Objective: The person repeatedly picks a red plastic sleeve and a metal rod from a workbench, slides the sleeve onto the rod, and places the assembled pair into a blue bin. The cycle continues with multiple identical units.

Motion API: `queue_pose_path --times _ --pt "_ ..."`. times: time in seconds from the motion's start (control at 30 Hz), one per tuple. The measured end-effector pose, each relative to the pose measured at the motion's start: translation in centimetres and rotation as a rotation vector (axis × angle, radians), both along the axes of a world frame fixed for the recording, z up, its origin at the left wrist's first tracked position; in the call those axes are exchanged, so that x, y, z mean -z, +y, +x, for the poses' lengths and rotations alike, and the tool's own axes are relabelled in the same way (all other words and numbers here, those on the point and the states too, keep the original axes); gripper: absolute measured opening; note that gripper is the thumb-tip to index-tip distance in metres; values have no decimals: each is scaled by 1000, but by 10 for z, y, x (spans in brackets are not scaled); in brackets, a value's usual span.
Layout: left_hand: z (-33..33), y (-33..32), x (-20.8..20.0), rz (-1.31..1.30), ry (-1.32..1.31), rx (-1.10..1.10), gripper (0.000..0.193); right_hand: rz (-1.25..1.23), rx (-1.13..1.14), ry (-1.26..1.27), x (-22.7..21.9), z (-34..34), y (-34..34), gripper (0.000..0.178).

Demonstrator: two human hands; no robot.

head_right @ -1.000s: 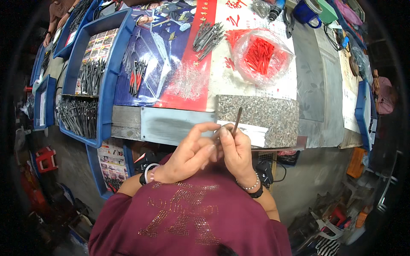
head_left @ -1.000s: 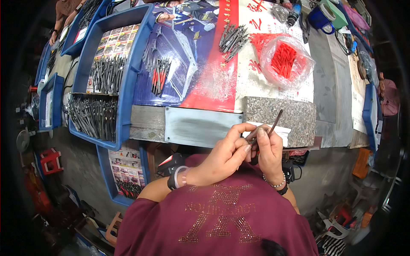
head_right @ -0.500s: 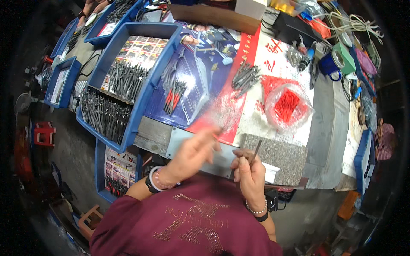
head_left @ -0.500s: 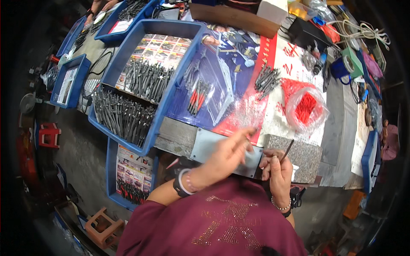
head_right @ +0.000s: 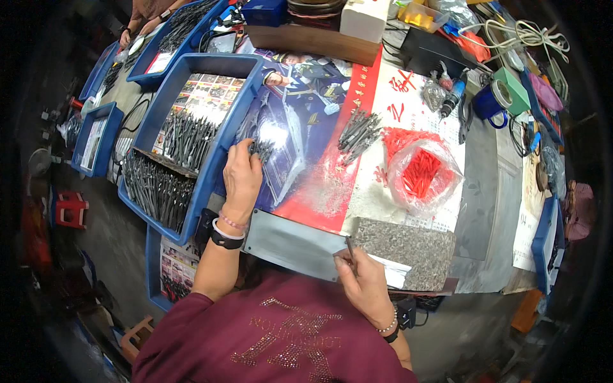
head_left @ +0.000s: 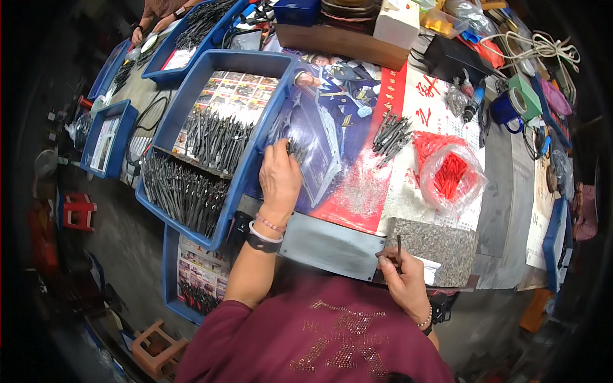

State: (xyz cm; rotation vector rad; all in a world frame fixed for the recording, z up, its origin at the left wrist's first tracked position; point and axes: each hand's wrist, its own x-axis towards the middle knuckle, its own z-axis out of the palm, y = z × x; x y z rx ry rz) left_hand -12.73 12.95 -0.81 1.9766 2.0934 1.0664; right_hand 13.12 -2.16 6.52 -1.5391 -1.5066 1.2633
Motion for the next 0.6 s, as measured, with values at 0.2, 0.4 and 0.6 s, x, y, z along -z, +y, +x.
queue_pose_path --times 0.2,0.4,0.6 --pt "-8 -9 -1 -27 -15 -19 30 26 -36 -50 2 11 -1 14" --pt "-11 -17 0 -67 35 2 24 63 -64 -37 0 15 1 13" --pt "1 -16 -17 -100 97 6 24 72 -93 -34 -6 18 -1 14"
